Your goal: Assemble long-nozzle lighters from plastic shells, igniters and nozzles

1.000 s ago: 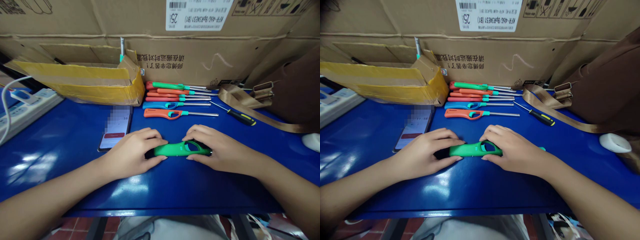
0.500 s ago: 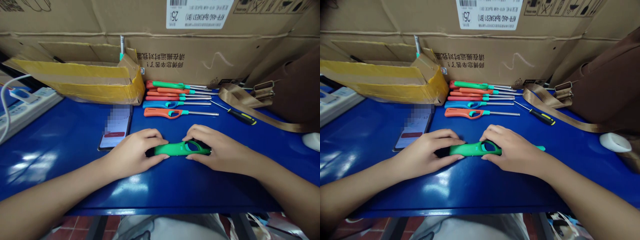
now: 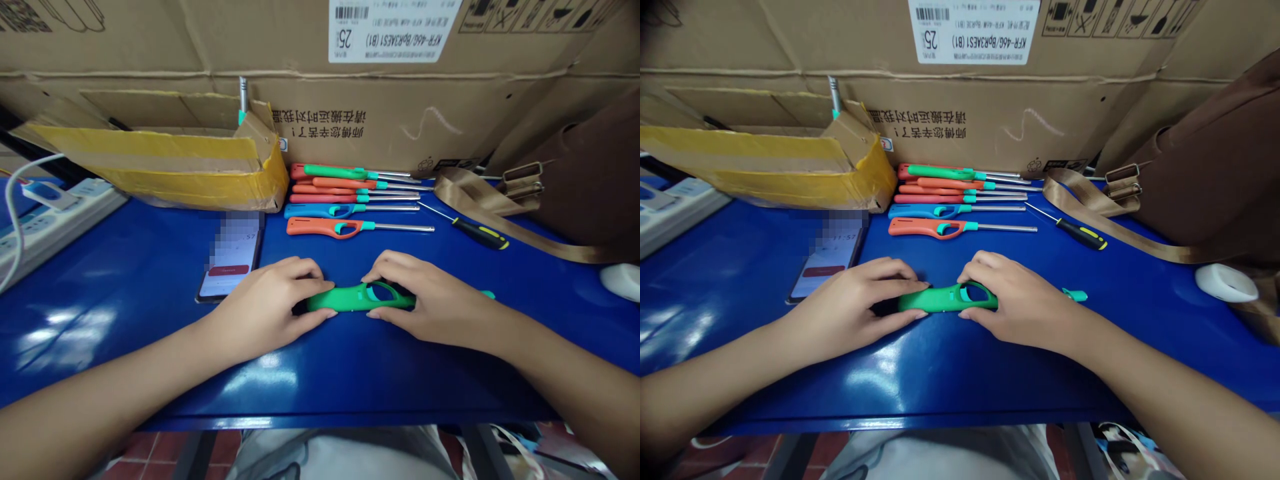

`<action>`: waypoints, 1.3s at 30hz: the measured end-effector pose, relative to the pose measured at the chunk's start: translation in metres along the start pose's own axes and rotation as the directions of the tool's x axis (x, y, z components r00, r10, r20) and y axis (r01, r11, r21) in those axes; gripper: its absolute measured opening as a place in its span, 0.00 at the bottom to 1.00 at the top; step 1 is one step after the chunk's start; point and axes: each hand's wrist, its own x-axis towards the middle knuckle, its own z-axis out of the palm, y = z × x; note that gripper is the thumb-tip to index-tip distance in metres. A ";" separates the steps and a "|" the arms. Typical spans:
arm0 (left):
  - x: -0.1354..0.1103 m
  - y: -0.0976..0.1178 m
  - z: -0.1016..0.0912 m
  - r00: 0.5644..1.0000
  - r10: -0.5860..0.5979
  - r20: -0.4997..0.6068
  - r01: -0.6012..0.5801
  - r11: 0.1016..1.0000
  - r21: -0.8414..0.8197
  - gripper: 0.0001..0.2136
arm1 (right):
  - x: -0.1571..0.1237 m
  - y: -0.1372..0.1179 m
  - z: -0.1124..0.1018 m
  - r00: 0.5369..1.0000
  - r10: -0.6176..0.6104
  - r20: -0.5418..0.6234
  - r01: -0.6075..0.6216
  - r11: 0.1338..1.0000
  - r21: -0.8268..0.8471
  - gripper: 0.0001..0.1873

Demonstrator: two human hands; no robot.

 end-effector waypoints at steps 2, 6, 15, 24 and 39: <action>0.000 0.001 -0.001 0.999 0.045 0.009 -0.045 0.993 0.105 0.13 | 0.000 0.001 0.000 0.999 -0.037 0.021 0.039 0.996 -0.077 0.13; 0.000 0.001 0.001 0.992 0.122 0.019 -0.123 0.962 0.245 0.14 | 0.000 0.005 0.000 0.991 -0.130 0.043 0.137 0.968 -0.212 0.16; 0.000 -0.008 0.002 0.990 0.144 -0.006 -0.142 0.979 0.145 0.14 | 0.000 0.007 -0.002 0.979 -0.201 0.036 0.204 0.957 -0.208 0.14; -0.001 -0.004 0.001 0.983 0.178 -0.033 -0.176 0.982 0.068 0.14 | -0.001 0.004 0.000 0.968 -0.249 -0.015 0.239 0.944 -0.229 0.13; 0.008 0.011 0.002 0.887 -0.367 0.281 0.436 0.466 -0.770 0.20 | 0.002 -0.003 0.000 0.963 -0.259 -0.081 0.208 0.898 -0.389 0.24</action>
